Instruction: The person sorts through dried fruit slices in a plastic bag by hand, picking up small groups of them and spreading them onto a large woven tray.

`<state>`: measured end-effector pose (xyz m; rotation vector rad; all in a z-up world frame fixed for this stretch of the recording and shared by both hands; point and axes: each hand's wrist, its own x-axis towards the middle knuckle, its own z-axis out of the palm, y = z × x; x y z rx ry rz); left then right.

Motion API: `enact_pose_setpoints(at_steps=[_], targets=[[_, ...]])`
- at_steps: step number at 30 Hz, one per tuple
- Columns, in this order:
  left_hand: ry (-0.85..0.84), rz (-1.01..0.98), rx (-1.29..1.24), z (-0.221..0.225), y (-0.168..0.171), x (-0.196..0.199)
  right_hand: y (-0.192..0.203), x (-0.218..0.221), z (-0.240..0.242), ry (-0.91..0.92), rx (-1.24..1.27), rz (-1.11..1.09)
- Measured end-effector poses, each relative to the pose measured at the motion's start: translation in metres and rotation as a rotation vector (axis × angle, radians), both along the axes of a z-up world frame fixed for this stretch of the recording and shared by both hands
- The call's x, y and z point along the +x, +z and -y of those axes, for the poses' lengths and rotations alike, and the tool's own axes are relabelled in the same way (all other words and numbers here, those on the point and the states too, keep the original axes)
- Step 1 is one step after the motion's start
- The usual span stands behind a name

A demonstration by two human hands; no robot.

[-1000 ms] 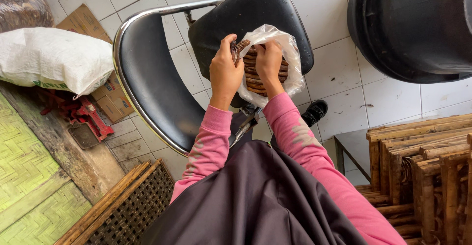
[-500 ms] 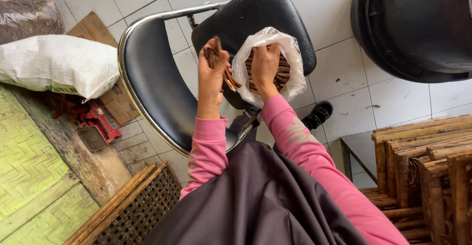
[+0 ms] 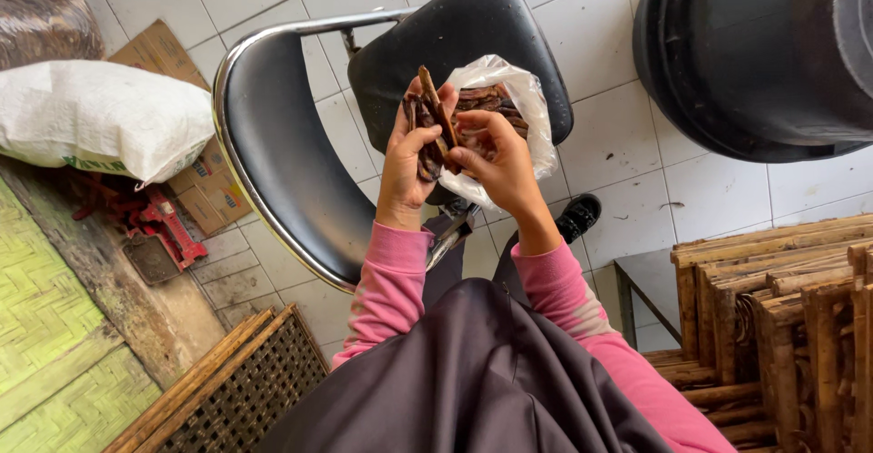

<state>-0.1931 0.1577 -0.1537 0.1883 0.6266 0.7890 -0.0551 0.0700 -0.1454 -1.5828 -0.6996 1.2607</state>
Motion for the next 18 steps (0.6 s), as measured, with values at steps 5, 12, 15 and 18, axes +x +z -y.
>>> enact_pose_setpoints(at_steps=[5, 12, 15, 18], targets=[[-0.187, -0.151, 0.242, 0.007, 0.013, 0.006, 0.021, 0.015, -0.004, 0.088, 0.089, -0.082], [-0.277, -0.007, 0.119, 0.001, 0.02, -0.005, 0.02, 0.045, 0.007, 0.149, 0.014, -0.357], [-0.303, -0.055, 0.117, -0.002, 0.019, -0.009, 0.018, 0.052, 0.01, 0.168, 0.054, -0.163], [-0.318, -0.163, 0.159, -0.002, 0.016, -0.005, 0.021, 0.052, 0.012, 0.148, 0.083, -0.251]])
